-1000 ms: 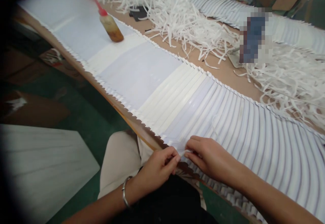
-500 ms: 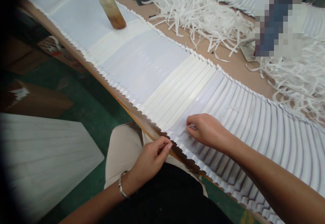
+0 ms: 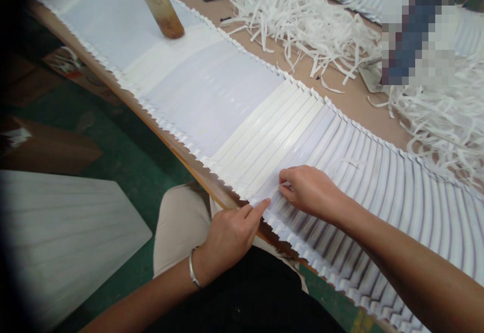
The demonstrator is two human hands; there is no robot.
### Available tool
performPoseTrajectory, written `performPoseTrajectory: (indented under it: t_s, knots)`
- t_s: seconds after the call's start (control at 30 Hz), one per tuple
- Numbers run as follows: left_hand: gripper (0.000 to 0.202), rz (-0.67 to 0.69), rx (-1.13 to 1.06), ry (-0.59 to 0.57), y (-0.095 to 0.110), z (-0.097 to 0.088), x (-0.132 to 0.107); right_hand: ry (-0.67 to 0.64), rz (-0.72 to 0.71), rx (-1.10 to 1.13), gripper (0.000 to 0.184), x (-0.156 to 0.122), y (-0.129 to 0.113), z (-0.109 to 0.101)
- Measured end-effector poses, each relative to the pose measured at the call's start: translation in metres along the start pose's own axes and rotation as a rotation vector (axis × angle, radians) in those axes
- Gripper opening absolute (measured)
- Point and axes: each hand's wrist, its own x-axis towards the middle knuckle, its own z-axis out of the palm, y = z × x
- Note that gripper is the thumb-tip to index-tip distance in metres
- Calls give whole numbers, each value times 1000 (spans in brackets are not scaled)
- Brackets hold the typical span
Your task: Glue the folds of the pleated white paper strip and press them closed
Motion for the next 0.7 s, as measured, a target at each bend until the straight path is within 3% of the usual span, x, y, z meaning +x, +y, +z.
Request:
performPoseTrajectory:
  t_s: [0.1,0.2,0.37,0.5,0.7]
  knots:
    - [53,3,67,-37,1,-2,3,8,-17,20,12,1,6,-9]
    - [54,22,96,-39,0,-2,4,50,-12,51,11,6,23,-32]
    - [53,35,114,-30,-3,-1,6,211,119,-13,9,24,63,-69]
    - [53,38,116,-12,-4,1,8,239,172,-19,7,37,82,-76]
    - [49,31,105,33,-4,3,7,216,156,-20,11,39,80,-75]
